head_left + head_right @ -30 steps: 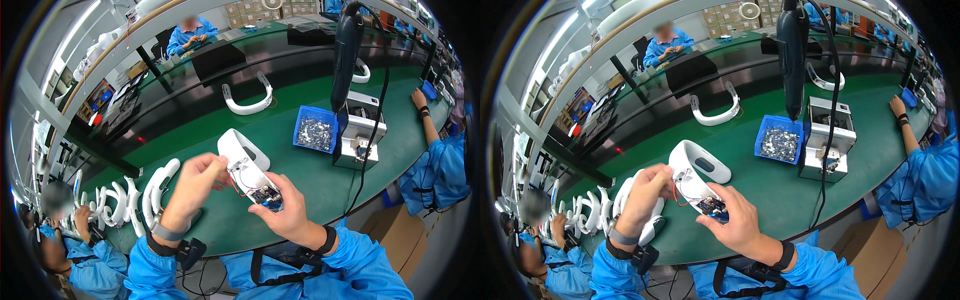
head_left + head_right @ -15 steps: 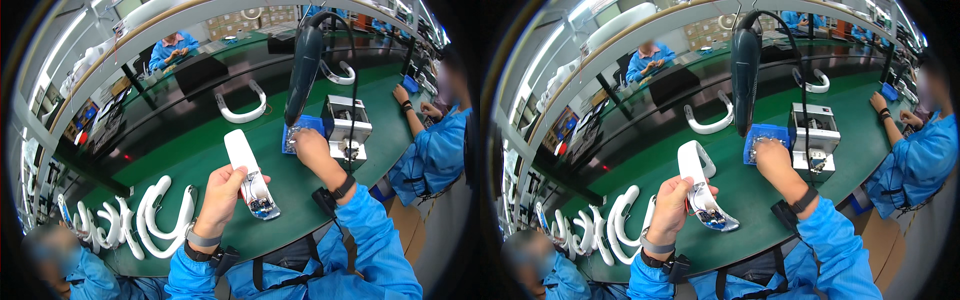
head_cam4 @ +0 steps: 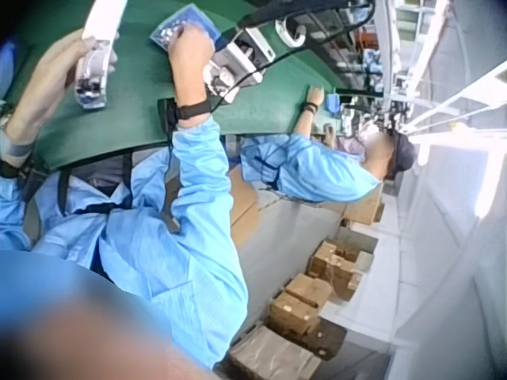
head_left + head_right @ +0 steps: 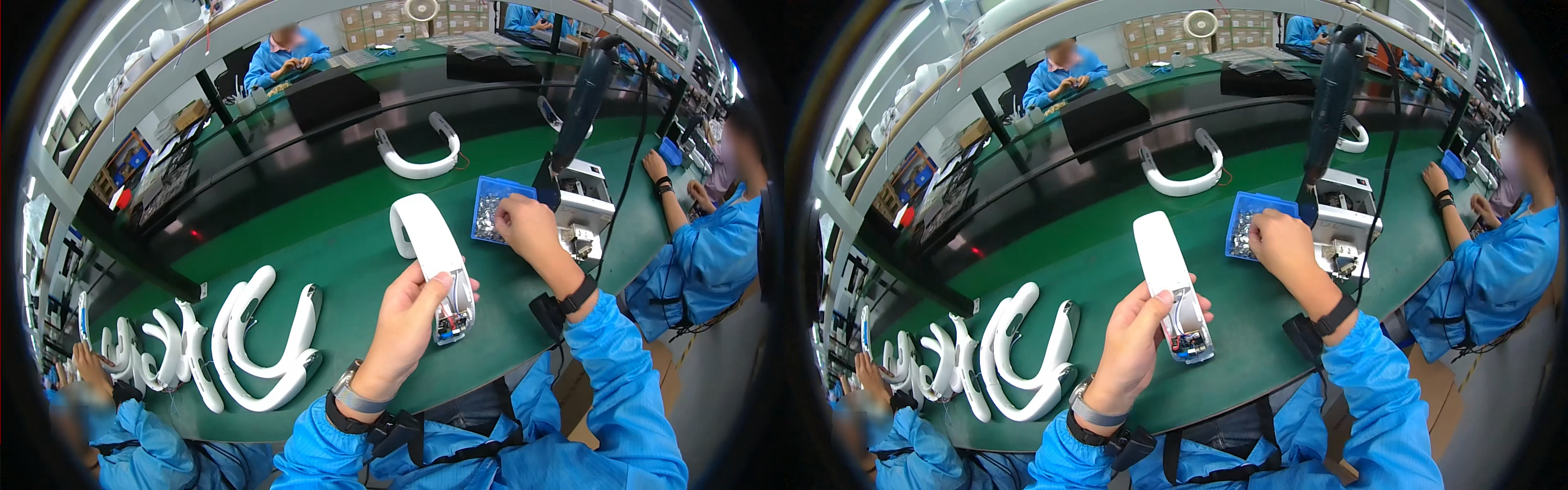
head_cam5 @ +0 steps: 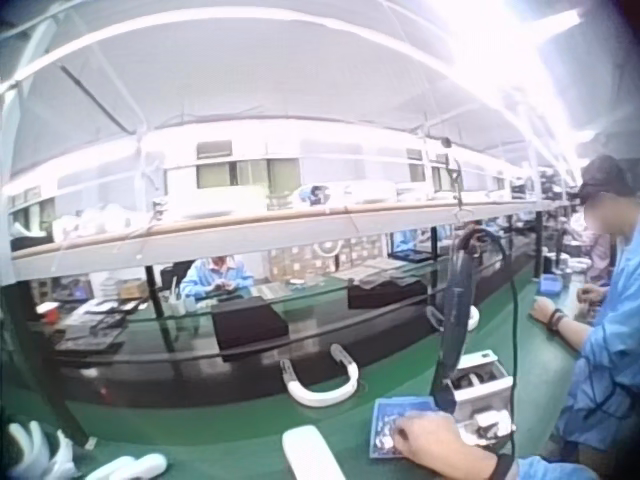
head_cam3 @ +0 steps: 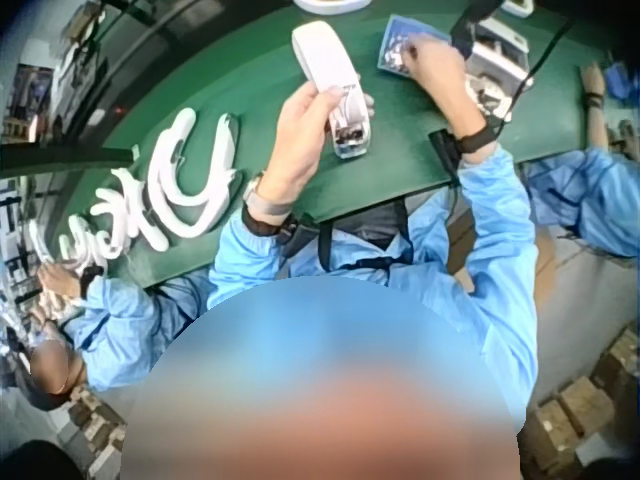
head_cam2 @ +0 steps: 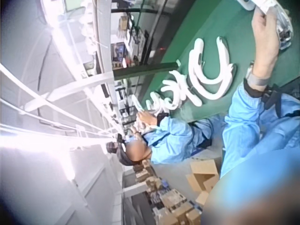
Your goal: Assembling a U-shaped portable neck fan by inserting components and securing them with a power screwdriver.
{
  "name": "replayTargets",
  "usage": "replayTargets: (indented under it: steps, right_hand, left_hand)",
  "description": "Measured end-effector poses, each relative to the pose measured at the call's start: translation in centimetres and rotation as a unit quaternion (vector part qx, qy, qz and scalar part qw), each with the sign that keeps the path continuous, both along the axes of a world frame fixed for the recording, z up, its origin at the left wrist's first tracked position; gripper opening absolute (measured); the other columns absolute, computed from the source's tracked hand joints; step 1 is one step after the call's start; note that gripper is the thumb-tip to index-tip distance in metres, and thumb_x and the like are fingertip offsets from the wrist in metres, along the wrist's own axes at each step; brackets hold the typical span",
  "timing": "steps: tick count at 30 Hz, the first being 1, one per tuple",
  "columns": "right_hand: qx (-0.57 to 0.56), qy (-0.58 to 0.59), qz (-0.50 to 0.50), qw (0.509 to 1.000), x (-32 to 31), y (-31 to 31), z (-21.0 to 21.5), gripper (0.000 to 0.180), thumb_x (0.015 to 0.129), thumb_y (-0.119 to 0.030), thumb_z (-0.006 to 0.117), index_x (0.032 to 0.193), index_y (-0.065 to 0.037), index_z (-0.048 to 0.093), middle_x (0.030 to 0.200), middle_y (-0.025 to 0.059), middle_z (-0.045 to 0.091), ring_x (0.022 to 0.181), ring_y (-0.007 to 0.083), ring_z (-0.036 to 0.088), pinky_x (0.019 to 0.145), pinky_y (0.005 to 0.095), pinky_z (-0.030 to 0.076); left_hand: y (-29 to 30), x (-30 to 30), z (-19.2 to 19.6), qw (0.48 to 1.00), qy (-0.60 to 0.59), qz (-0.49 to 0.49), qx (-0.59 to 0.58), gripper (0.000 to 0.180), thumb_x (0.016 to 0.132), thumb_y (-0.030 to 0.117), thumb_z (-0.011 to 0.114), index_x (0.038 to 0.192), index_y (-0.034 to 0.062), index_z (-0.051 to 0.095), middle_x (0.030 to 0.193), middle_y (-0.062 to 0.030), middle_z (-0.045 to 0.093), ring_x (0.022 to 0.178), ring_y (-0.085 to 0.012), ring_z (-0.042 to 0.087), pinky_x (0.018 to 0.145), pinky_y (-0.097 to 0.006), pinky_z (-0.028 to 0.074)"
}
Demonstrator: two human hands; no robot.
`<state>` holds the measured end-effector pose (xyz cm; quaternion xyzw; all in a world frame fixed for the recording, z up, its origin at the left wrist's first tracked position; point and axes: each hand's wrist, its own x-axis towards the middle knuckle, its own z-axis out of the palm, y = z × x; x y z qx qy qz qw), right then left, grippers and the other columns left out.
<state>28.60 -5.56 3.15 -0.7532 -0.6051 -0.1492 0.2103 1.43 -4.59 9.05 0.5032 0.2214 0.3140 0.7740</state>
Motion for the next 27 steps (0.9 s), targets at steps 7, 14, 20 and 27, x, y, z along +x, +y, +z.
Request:
replayTargets:
  steps: [7,14,20,27]
  right_hand:
    - [0.085,0.168,0.089,0.978,-4.0,-2.2,4.4,0.008,0.081,-0.013,0.069,0.083,-0.005,0.069,0.083,0.0103,0.069,0.075,0.0301,0.068,0.066,0.0441,0.054]
    - [-0.093,-0.061,-0.016,0.994,2.6,1.1,-4.0,0.007,0.077,-0.007,0.067,0.082,-0.004,0.07,0.086,0.0189,0.07,0.08,0.0353,0.07,0.07,0.046,0.057]
    - [-0.056,0.0,0.001,0.998,1.1,1.3,-2.5,0.007,0.079,-0.011,0.067,0.08,-0.005,0.07,0.085,0.0182,0.07,0.075,0.0362,0.069,0.067,0.0463,0.056]
    - [0.028,0.131,0.01,0.991,-0.5,-0.2,0.1,0.014,0.086,-0.017,0.066,0.086,-0.004,0.072,0.087,0.0183,0.07,0.076,0.034,0.068,0.069,0.0436,0.054]
  left_hand:
    - [-0.3,-0.4,-0.2,1.0,0.004,-0.024,0.017,0.043,0.1,0.015,0.056,0.136,-0.0054,0.048,0.11,-0.0197,0.069,0.102,-0.027,0.069,0.092,-0.037,0.054]
    - [-0.7,0.1,-0.1,0.999,-0.005,-0.037,0.024,0.047,0.095,0.012,0.056,0.138,-0.0058,0.047,0.114,-0.0207,0.068,0.107,-0.0281,0.068,0.097,-0.039,0.051]
    - [-0.7,-0.4,0.0,0.999,-0.003,-0.03,0.014,0.047,0.096,0.012,0.055,0.139,-0.0058,0.046,0.114,-0.0203,0.068,0.107,-0.0282,0.068,0.096,-0.038,0.052]
    - [-0.5,-0.5,-0.1,1.0,-0.001,-0.026,0.008,0.046,0.098,0.015,0.055,0.139,-0.0062,0.045,0.113,-0.0201,0.068,0.106,-0.0283,0.068,0.093,-0.038,0.054]
